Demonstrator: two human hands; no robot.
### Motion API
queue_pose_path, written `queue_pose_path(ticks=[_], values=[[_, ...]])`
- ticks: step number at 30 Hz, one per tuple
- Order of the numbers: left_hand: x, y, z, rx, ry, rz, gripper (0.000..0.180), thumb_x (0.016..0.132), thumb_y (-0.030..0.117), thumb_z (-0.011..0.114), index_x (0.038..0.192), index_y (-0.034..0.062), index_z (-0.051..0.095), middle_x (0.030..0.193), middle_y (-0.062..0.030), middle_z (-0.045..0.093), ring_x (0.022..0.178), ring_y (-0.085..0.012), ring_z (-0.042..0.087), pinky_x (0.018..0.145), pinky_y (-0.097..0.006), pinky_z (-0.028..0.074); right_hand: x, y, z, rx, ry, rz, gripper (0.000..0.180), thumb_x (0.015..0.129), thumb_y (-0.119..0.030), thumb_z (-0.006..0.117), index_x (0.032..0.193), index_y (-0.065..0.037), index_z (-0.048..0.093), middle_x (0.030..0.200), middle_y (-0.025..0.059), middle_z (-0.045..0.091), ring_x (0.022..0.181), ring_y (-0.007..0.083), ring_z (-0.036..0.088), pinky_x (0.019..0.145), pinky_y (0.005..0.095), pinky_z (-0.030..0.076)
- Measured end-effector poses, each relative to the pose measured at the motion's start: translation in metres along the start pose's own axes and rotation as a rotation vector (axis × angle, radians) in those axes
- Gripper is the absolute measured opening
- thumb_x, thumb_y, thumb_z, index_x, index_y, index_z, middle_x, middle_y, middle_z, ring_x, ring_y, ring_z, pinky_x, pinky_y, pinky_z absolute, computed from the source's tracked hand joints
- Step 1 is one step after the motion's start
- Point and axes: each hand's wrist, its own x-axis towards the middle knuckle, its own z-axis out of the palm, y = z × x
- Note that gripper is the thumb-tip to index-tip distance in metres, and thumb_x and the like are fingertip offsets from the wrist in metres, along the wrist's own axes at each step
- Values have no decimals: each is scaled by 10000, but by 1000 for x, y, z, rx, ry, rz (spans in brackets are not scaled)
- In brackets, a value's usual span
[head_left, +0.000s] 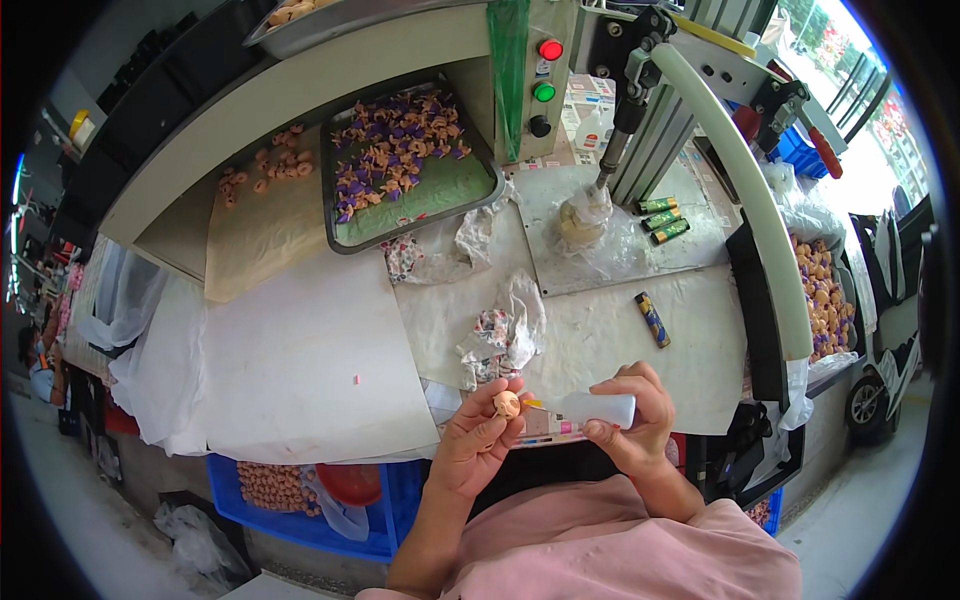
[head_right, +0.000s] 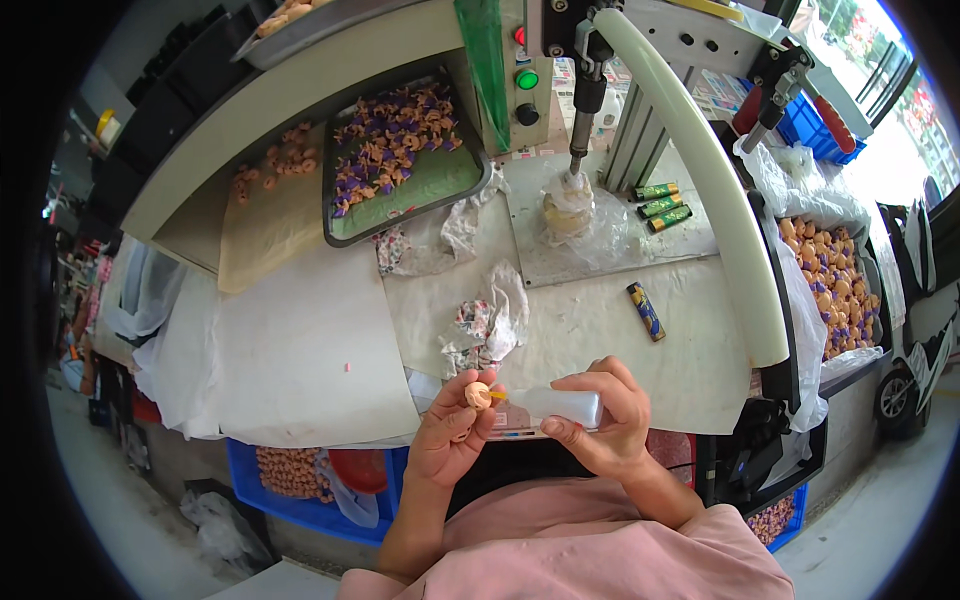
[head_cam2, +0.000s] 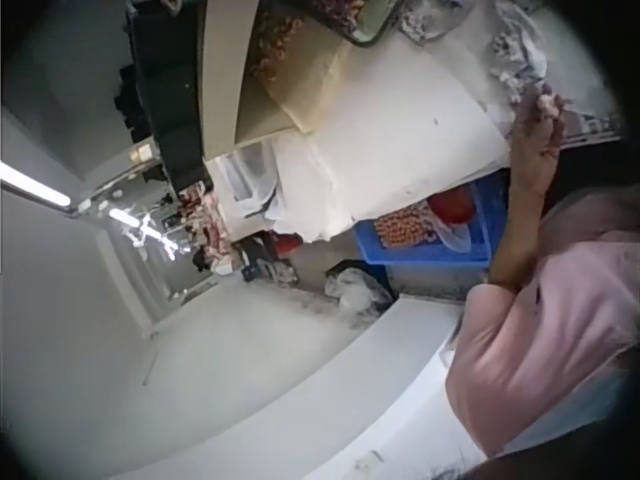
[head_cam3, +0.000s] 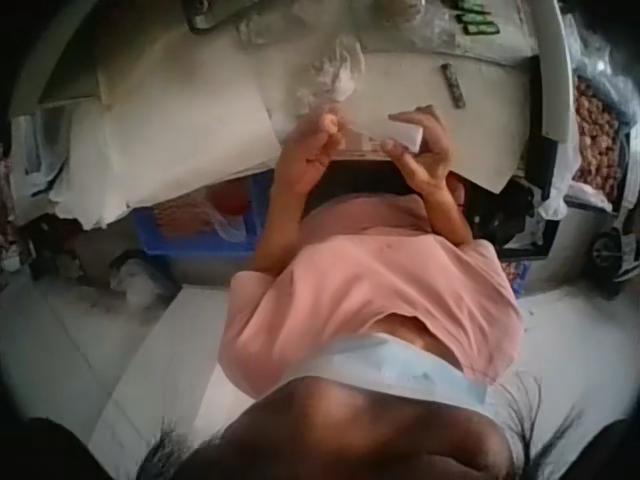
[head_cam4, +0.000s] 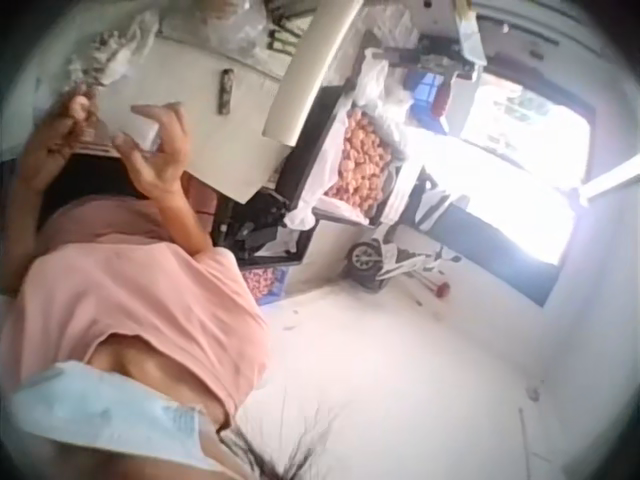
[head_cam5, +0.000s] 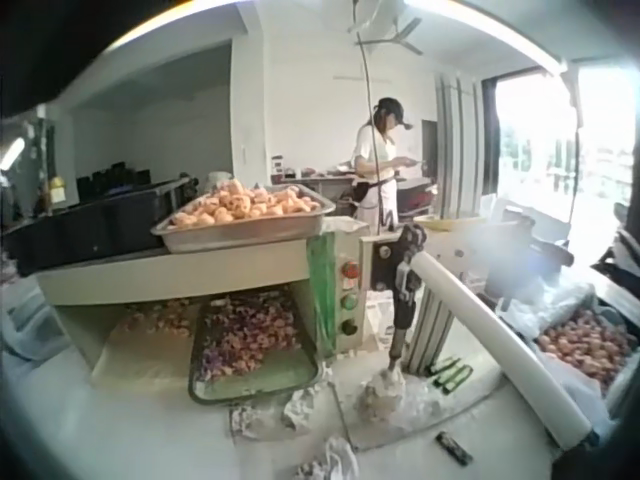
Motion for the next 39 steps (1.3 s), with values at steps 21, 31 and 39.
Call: queue_pose_path(ticks=[21,31,39], values=[[4,4,1,18,67,-25,316,927,35,552,1240,74,534,1269,-114,552,1151,-238,567,960,-291,511,0,3,7,-7,-54,-82,371,690,-233,835,937,-17,662,798,86,605,658,193,548,591,297,440],[5,0,-3,23,67,-28,348,905,25,584,1243,68,517,1222,-101,575,1119,-223,584,975,-312,504,0,6,2,-50,-11,-71,360,671,-205,842,928,-27,664,789,86,616,646,197,543,586,303,443],[8,-4,-1,35,69,-19,333,897,-38,558,1212,67,532,1223,-95,577,1177,-236,548,1005,-306,490,0,6,-7,-64,-20,-74,325,670,-169,831,903,-21,660,770,86,611,622,197,525,570,302,430]])
